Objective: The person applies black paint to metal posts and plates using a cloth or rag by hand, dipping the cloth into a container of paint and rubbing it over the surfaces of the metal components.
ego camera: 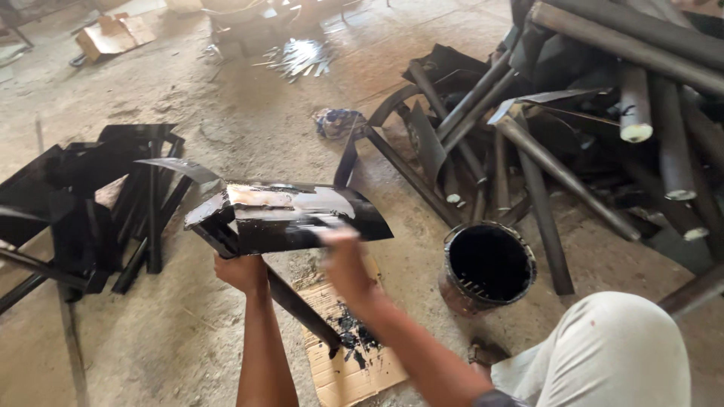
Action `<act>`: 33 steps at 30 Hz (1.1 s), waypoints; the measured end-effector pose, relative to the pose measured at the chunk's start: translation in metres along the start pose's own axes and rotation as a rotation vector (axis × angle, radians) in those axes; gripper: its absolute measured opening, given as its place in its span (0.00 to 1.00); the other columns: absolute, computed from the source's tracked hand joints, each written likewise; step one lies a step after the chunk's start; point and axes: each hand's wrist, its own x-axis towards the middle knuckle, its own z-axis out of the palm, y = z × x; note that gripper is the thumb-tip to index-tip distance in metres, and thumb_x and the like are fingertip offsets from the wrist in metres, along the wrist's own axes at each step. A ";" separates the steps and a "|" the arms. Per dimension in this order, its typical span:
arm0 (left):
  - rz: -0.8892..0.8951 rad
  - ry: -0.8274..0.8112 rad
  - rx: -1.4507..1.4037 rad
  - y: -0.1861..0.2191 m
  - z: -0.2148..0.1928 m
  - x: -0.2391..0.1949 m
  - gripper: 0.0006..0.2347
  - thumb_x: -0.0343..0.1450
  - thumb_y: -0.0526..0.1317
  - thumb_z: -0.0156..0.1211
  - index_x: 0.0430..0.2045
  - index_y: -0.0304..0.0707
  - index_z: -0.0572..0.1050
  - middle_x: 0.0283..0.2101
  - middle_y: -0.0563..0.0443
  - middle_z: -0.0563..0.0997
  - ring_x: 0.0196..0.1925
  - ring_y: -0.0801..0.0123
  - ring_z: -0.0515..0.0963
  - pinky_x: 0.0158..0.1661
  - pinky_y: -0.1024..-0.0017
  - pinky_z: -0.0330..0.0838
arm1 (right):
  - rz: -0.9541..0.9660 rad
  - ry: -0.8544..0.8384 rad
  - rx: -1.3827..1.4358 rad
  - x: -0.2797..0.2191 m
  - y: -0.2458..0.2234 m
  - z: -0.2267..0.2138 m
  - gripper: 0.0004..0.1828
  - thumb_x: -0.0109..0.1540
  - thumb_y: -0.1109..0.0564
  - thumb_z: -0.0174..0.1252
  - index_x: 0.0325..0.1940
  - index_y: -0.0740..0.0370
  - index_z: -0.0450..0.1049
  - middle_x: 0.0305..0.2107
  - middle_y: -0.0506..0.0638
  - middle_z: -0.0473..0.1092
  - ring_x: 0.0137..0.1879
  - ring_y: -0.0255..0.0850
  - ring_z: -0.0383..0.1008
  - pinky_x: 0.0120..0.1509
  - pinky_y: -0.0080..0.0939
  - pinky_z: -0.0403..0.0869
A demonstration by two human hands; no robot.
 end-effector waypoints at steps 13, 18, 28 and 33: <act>0.020 -0.077 -0.188 0.002 0.000 -0.019 0.13 0.68 0.41 0.73 0.32 0.27 0.77 0.29 0.50 0.82 0.30 0.74 0.79 0.32 0.74 0.73 | -0.239 -0.006 0.047 0.010 -0.072 -0.007 0.13 0.50 0.72 0.58 0.38 0.69 0.79 0.29 0.68 0.74 0.37 0.60 0.78 0.42 0.52 0.78; 0.003 -0.112 -0.335 -0.005 -0.016 -0.016 0.11 0.69 0.39 0.70 0.36 0.29 0.78 0.32 0.53 0.82 0.32 0.76 0.78 0.34 0.75 0.72 | -0.109 -0.114 -0.035 0.007 -0.012 -0.010 0.11 0.53 0.70 0.58 0.38 0.67 0.79 0.32 0.63 0.76 0.37 0.55 0.80 0.41 0.48 0.81; -0.044 -0.149 -0.397 -0.022 -0.032 -0.033 0.07 0.70 0.36 0.67 0.33 0.30 0.75 0.31 0.55 0.79 0.32 0.78 0.74 0.34 0.75 0.71 | 0.029 -0.072 -0.075 0.032 0.035 0.056 0.07 0.49 0.69 0.51 0.27 0.73 0.75 0.28 0.70 0.72 0.37 0.62 0.77 0.42 0.54 0.77; -0.208 -0.079 -0.356 -0.046 -0.048 -0.030 0.07 0.71 0.36 0.66 0.33 0.29 0.75 0.31 0.54 0.79 0.31 0.78 0.74 0.33 0.74 0.70 | -0.189 -0.119 -0.331 0.032 0.067 0.019 0.09 0.50 0.68 0.54 0.30 0.68 0.79 0.31 0.66 0.76 0.39 0.60 0.78 0.43 0.56 0.76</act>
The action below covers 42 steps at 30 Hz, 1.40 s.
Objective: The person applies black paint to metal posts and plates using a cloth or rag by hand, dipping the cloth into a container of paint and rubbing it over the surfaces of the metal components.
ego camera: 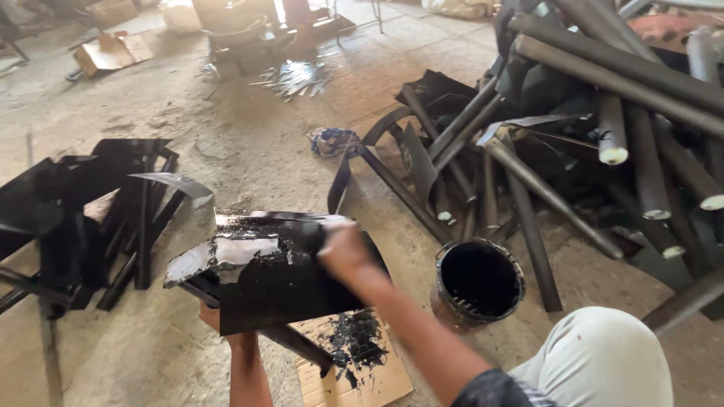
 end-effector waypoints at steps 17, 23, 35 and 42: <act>0.063 -0.044 -0.186 0.039 0.032 0.004 0.09 0.67 0.36 0.65 0.38 0.35 0.79 0.28 0.56 0.80 0.29 0.78 0.77 0.32 0.76 0.73 | -0.123 0.006 0.500 -0.019 -0.057 -0.085 0.24 0.47 0.69 0.52 0.45 0.64 0.81 0.42 0.60 0.78 0.52 0.55 0.78 0.58 0.50 0.75; 0.018 0.005 0.190 0.026 0.045 0.004 0.11 0.60 0.36 0.72 0.25 0.30 0.74 0.23 0.51 0.80 0.25 0.74 0.78 0.31 0.71 0.74 | 0.098 0.085 0.372 0.002 -0.071 -0.071 0.16 0.46 0.69 0.58 0.37 0.67 0.80 0.31 0.64 0.75 0.41 0.59 0.78 0.46 0.50 0.76; 0.183 0.017 0.432 -0.006 0.059 -0.003 0.20 0.52 0.35 0.82 0.33 0.27 0.78 0.28 0.38 0.79 0.29 0.53 0.78 0.33 0.60 0.72 | -0.256 0.033 0.505 0.034 -0.100 -0.103 0.23 0.46 0.70 0.58 0.44 0.63 0.80 0.38 0.62 0.77 0.47 0.58 0.77 0.53 0.49 0.76; 0.000 -0.114 0.302 0.011 0.056 -0.011 0.15 0.54 0.36 0.78 0.26 0.30 0.77 0.24 0.44 0.82 0.26 0.62 0.83 0.33 0.65 0.76 | -0.248 0.061 0.403 0.057 -0.069 -0.104 0.15 0.52 0.68 0.63 0.40 0.58 0.82 0.34 0.57 0.77 0.45 0.51 0.78 0.56 0.46 0.77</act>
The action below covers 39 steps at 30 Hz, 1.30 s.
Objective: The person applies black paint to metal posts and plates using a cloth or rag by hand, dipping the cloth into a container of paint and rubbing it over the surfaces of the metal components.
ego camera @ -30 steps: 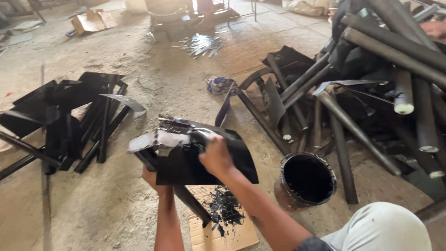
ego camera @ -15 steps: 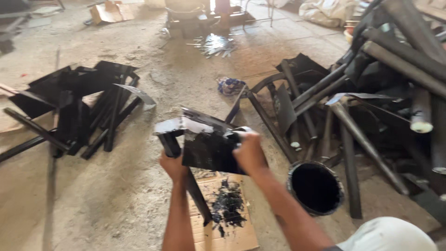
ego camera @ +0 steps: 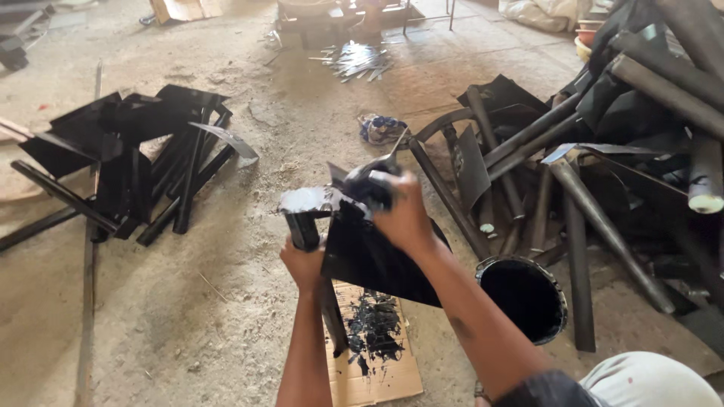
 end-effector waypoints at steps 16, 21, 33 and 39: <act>0.017 -0.033 -0.096 -0.001 0.010 0.010 0.13 0.56 0.35 0.74 0.26 0.29 0.76 0.24 0.46 0.81 0.26 0.66 0.81 0.31 0.66 0.75 | 0.163 -0.246 -0.118 -0.026 0.076 0.017 0.23 0.47 0.67 0.62 0.47 0.57 0.81 0.43 0.59 0.75 0.53 0.56 0.72 0.58 0.50 0.71; -0.051 -0.053 -0.230 -0.002 -0.005 0.027 0.10 0.60 0.36 0.73 0.22 0.30 0.76 0.21 0.51 0.80 0.23 0.75 0.77 0.27 0.70 0.73 | 0.106 -0.202 -0.076 -0.109 0.114 -0.016 0.31 0.43 0.69 0.58 0.50 0.54 0.81 0.54 0.60 0.74 0.61 0.56 0.70 0.67 0.51 0.68; -0.012 -0.050 -0.136 -0.001 0.002 0.012 0.10 0.57 0.34 0.73 0.24 0.30 0.77 0.23 0.46 0.82 0.25 0.68 0.81 0.32 0.66 0.76 | -0.030 -0.135 0.134 -0.024 0.031 -0.028 0.21 0.48 0.70 0.60 0.45 0.63 0.80 0.46 0.58 0.78 0.55 0.51 0.80 0.61 0.44 0.76; -0.029 -0.124 -0.073 0.032 0.002 -0.004 0.13 0.53 0.35 0.77 0.23 0.31 0.77 0.23 0.46 0.82 0.24 0.65 0.81 0.32 0.65 0.76 | -0.274 -0.489 0.120 0.058 0.006 0.002 0.22 0.47 0.69 0.62 0.45 0.60 0.82 0.43 0.57 0.78 0.51 0.52 0.79 0.59 0.46 0.75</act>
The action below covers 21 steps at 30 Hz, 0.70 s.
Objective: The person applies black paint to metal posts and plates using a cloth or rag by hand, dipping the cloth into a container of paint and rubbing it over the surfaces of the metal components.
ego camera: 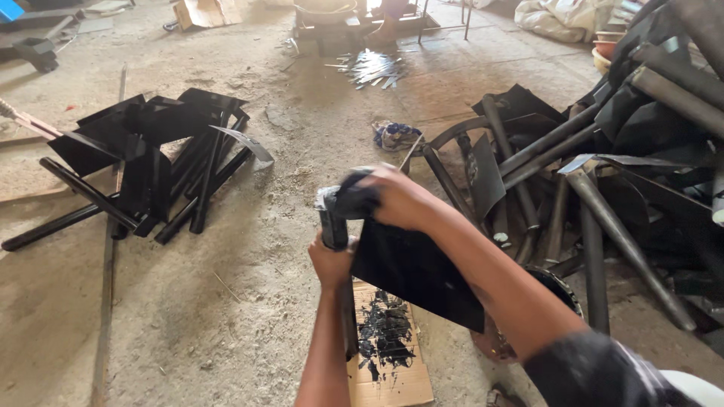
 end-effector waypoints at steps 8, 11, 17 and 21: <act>0.027 -0.045 0.029 0.025 0.004 -0.011 0.13 0.53 0.36 0.76 0.21 0.32 0.76 0.21 0.46 0.81 0.23 0.66 0.82 0.31 0.66 0.77 | 0.001 0.013 0.040 -0.009 0.004 -0.005 0.23 0.46 0.69 0.60 0.45 0.58 0.81 0.42 0.55 0.78 0.48 0.50 0.80 0.55 0.45 0.78; 0.046 -0.021 0.005 -0.003 0.003 0.000 0.14 0.52 0.38 0.78 0.22 0.33 0.77 0.22 0.49 0.82 0.24 0.68 0.83 0.31 0.67 0.77 | 0.165 0.101 -0.170 -0.077 0.013 -0.027 0.24 0.42 0.69 0.61 0.42 0.61 0.81 0.39 0.59 0.77 0.47 0.55 0.77 0.54 0.48 0.73; 0.115 0.071 0.063 -0.022 -0.006 0.006 0.15 0.54 0.37 0.80 0.26 0.30 0.78 0.25 0.43 0.82 0.27 0.61 0.83 0.34 0.65 0.76 | 0.690 0.636 0.354 -0.237 0.079 -0.014 0.24 0.51 0.73 0.54 0.51 0.68 0.78 0.39 0.49 0.75 0.46 0.37 0.75 0.51 0.37 0.74; 0.042 0.034 0.184 0.038 -0.017 -0.001 0.15 0.55 0.40 0.78 0.28 0.33 0.79 0.26 0.45 0.83 0.27 0.61 0.84 0.35 0.66 0.79 | 0.786 1.053 0.890 -0.325 0.144 -0.005 0.26 0.53 0.68 0.50 0.56 0.62 0.69 0.46 0.53 0.72 0.53 0.44 0.77 0.58 0.45 0.76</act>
